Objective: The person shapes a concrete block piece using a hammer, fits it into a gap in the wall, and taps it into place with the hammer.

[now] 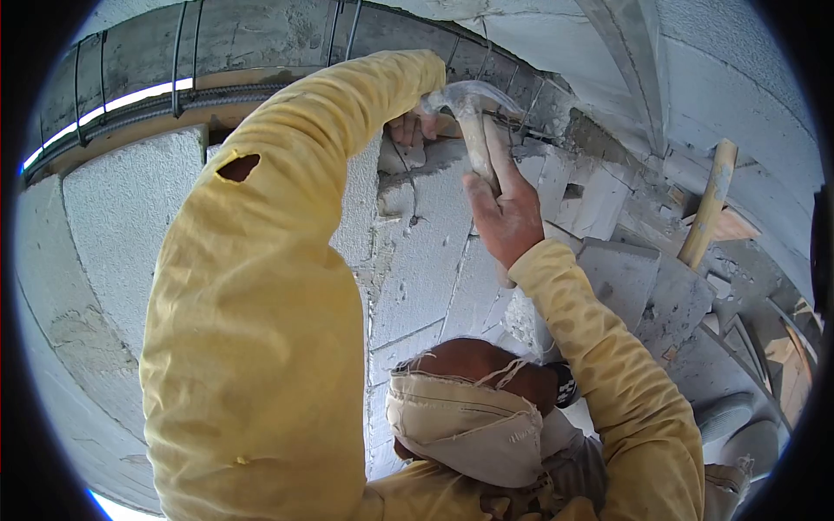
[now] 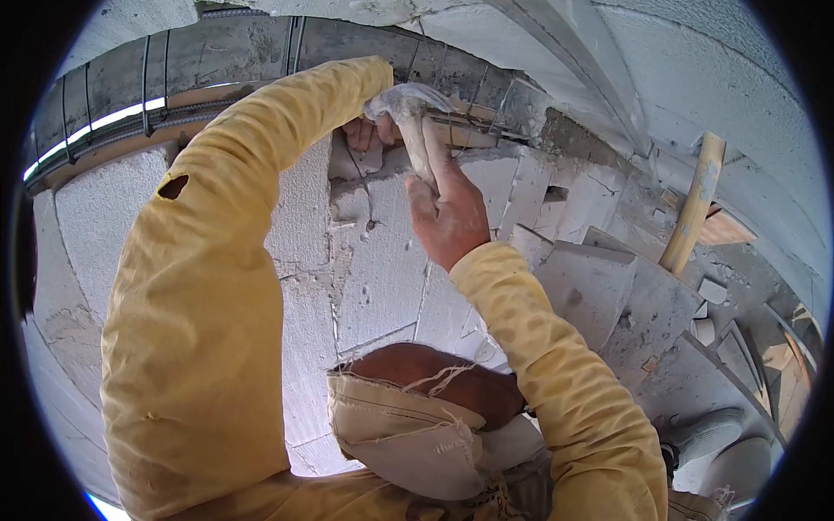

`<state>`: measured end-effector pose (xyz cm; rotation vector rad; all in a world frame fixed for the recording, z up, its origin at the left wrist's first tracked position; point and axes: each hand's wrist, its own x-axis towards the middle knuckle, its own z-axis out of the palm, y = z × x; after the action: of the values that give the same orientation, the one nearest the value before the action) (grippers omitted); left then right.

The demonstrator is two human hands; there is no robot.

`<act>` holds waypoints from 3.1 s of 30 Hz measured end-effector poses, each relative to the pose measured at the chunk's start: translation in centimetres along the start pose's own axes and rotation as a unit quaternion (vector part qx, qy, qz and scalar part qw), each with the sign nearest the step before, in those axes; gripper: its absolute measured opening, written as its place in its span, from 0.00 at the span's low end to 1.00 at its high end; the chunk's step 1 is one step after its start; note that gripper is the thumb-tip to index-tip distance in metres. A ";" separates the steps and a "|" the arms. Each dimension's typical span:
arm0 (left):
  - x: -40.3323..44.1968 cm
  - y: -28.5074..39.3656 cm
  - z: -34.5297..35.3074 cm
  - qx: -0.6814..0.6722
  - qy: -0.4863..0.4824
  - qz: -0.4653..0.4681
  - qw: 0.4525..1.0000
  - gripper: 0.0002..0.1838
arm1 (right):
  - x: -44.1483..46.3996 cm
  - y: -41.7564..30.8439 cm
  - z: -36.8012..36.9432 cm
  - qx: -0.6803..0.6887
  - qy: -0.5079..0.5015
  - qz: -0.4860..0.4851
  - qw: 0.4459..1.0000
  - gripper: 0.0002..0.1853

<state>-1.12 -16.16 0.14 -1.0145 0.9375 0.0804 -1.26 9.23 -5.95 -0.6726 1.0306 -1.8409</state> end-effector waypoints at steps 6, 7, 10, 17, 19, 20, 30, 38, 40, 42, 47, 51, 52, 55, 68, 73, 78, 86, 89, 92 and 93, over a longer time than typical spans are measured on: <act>-0.5 0.3 0.2 -0.004 0.003 0.000 1.000 0.21 | 0.6 0.9 -0.4 -0.105 -0.119 0.024 0.987 0.36; -0.4 0.3 0.3 -0.004 0.003 -0.001 1.000 0.21 | -0.1 0.5 0.2 -0.078 -0.068 0.013 0.995 0.36; -0.3 0.0 0.4 -0.008 0.003 -0.002 1.000 0.21 | -0.6 1.5 0.3 -0.114 -0.105 0.021 0.988 0.36; -0.9 -0.2 -0.2 -0.010 0.012 -0.008 1.000 0.21 | 0.6 0.8 -0.2 -0.156 -0.162 0.037 0.974 0.35; -1.3 -0.1 -0.3 -0.006 0.017 -0.009 1.000 0.21 | 1.2 -0.4 -1.3 -0.141 -0.187 0.057 0.970 0.34; -1.5 -0.1 -0.3 -0.008 0.019 -0.009 1.000 0.21 | 1.6 -1.1 -2.0 -0.133 -0.200 0.066 0.968 0.34; -2.3 0.5 0.7 0.007 0.049 -0.029 0.998 0.22 | 1.3 -7.6 -12.5 -0.281 -0.408 0.157 0.854 0.35; -6.6 -0.2 2.0 0.046 0.418 0.033 0.907 0.23 | 3.1 -14.8 -16.6 -0.438 -0.468 0.086 0.763 0.35; -7.0 -1.9 3.9 -0.001 0.583 0.026 0.812 0.23 | 3.3 -16.3 -17.6 -0.472 -0.481 0.050 0.737 0.35; -11.9 -1.9 8.5 0.007 0.599 0.052 0.799 0.23 | 3.8 -17.1 -18.4 -0.476 -0.496 0.034 0.726 0.34; -12.8 0.5 19.2 -0.014 0.628 0.131 0.767 0.25 | 6.4 -14.2 -12.9 -0.671 -0.555 0.015 0.491 0.18; -10.3 3.0 22.5 -0.033 0.472 0.057 0.879 0.39 | 3.7 -8.2 -11.5 -0.617 -0.592 -0.045 0.517 0.17; -9.2 2.9 22.3 -0.032 0.456 0.038 0.889 0.43 | 2.8 -7.6 -11.4 -0.604 -0.605 -0.035 0.519 0.16; -9.2 2.9 21.4 -0.053 0.435 0.020 0.899 0.44 | 0.3 -7.8 -12.3 -0.576 -0.652 -0.006 0.493 0.18; -8.8 5.3 25.8 -0.204 0.533 0.111 0.814 0.41 | -8.3 -6.1 -27.0 -0.443 -0.817 0.248 0.273 0.22; -9.0 8.9 32.4 -0.317 0.537 0.200 0.756 0.36 | -14.0 0.4 -29.9 -0.385 -0.872 0.253 0.163 0.20; -13.9 3.8 31.6 -0.221 0.689 0.138 0.677 0.33 | -14.0 2.6 -29.9 -0.412 -0.855 0.269 0.163 0.20; -22.8 -9.7 24.3 0.102 0.719 -0.084 0.682 0.32 | -13.4 3.8 -29.2 -0.432 -0.844 0.270 0.170 0.20; -23.7 -11.6 21.6 0.144 0.637 -0.100 0.751 0.36 | -13.4 4.1 -29.3 -0.434 -0.841 0.270 0.176 0.19; -25.4 -9.5 18.0 0.160 0.516 -0.144 0.829 0.43 | -13.6 4.2 -29.5 -0.437 -0.839 0.269 0.180 0.19; -25.6 -8.7 16.8 0.174 0.461 -0.171 0.853 0.45 | -13.7 4.3 -29.5 -0.437 -0.838 0.271 0.180 0.19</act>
<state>-2.41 0.51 27.23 -0.8431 1.5433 -0.9271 -16.10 31.45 -25.05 -1.8161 0.2381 0.9560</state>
